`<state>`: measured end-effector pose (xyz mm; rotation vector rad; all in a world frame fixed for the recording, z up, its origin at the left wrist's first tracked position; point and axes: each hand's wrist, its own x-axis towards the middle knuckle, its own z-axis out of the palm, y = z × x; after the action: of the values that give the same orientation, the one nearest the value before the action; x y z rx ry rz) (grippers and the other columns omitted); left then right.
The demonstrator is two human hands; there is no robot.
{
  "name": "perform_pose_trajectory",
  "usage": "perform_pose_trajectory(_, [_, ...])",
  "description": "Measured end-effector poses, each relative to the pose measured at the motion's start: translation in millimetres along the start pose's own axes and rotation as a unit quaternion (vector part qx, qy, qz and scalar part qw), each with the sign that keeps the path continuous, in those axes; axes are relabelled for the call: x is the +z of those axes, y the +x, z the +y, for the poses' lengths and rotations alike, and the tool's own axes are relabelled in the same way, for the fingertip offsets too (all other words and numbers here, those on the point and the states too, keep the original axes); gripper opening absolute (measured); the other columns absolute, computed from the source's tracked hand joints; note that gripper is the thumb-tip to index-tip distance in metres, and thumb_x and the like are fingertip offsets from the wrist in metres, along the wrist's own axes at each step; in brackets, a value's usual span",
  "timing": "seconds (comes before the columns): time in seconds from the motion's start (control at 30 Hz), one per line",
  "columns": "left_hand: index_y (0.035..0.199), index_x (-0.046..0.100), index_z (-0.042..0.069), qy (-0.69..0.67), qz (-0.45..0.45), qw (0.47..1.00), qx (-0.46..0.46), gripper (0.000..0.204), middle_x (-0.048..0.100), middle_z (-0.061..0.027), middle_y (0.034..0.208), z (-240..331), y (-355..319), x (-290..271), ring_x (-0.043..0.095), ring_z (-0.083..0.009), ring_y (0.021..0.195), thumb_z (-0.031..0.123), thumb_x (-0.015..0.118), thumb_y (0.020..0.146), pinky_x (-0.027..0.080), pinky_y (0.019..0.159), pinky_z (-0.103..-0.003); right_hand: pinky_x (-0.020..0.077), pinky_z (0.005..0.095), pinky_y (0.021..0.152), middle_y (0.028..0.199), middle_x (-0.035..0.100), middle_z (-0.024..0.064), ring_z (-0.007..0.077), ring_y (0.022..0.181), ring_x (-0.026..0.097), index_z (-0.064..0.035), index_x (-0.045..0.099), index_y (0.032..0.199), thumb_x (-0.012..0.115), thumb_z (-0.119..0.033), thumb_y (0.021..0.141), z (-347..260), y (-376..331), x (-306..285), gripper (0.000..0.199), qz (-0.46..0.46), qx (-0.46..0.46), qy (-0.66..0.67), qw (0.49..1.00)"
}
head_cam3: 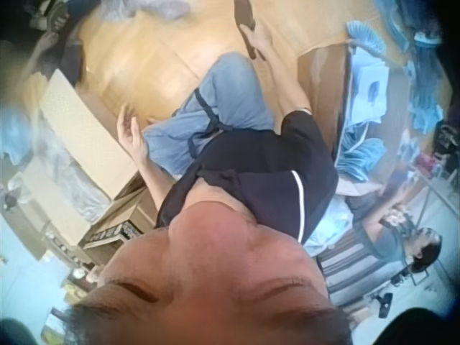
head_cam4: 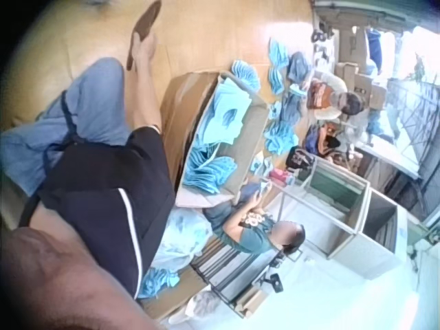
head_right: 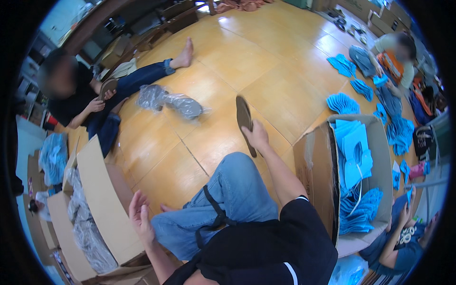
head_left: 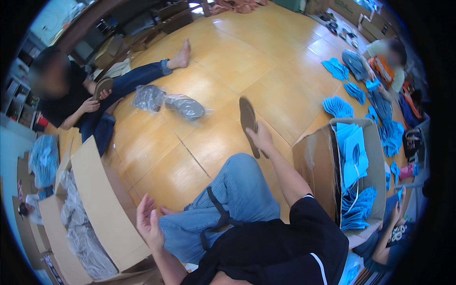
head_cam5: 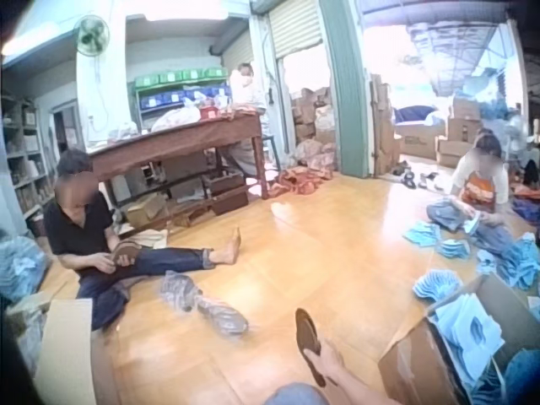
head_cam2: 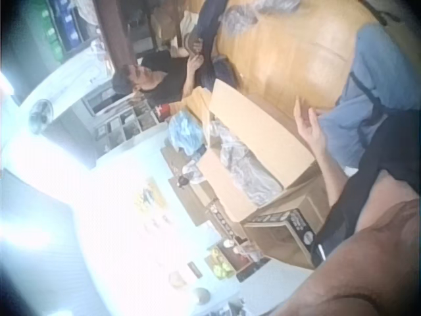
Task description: The person sits on the floor and repeatedly picks up stacks of brown shoe insoles, separates them, and places them into clear plastic bags. The person then places the packaged insoles into a large cardboard box. Other people are also working nearby.
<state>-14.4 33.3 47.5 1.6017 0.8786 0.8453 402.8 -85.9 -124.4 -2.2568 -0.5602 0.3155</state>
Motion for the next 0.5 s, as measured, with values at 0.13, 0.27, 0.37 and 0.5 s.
perform_pose_trajectory(0.13, [0.146,0.030,-0.001,-0.004,-0.094,0.996,-0.006,0.067,0.043,-0.0199,0.143,-6.0,7.0,37.6,0.046,-0.0263,0.129,0.008,0.064,0.088,0.040,0.104,-0.037,0.0521,0.0362,0.070,0.089,0.069,0.0164,0.0211,0.080,0.066,0.0031,0.057,0.102,0.074,-0.033,0.081,-128.6,-21.9,-30.4,0.045,-0.035,-0.149,0.249,0.956])
perform_pose_trajectory(0.27, [0.153,-0.003,0.003,0.049,-0.102,0.993,0.024,0.109,0.040,-0.0253,0.142,-24.4,11.6,67.1,0.044,-0.0322,0.130,0.012,0.077,0.078,0.038,0.106,-0.038,0.0527,0.0334,0.080,0.107,0.067,0.0154,0.0177,0.094,0.065,0.0030,0.052,0.123,0.075,-0.031,0.082,-208.9,-130.9,4.4,0.058,-0.322,-0.148,0.346,0.869])
perform_pose_trajectory(0.37, [0.151,0.009,0.002,-0.215,-0.090,0.971,-0.052,0.096,0.044,-0.0188,0.137,-35.1,-5.1,50.9,0.047,-0.0271,0.127,-0.001,0.071,0.078,0.039,0.105,-0.036,0.0510,0.0337,0.083,0.105,0.065,0.0152,0.0194,0.097,0.063,0.0017,0.053,0.124,0.075,-0.030,0.082,-221.4,-179.5,25.3,0.057,-0.427,-0.165,0.286,0.842])
perform_pose_trajectory(0.5, [0.148,0.019,0.002,-0.204,-0.061,0.973,-0.086,0.086,0.048,-0.0136,0.132,-41.2,-24.7,7.0,0.049,-0.0200,0.123,-0.005,0.068,0.078,0.041,0.101,-0.031,0.0489,0.0328,0.088,0.113,0.062,0.0130,0.0209,0.104,0.060,0.0002,0.052,0.128,0.070,-0.040,0.086,-216.6,-191.7,36.0,0.061,-0.455,-0.189,0.271,0.827])
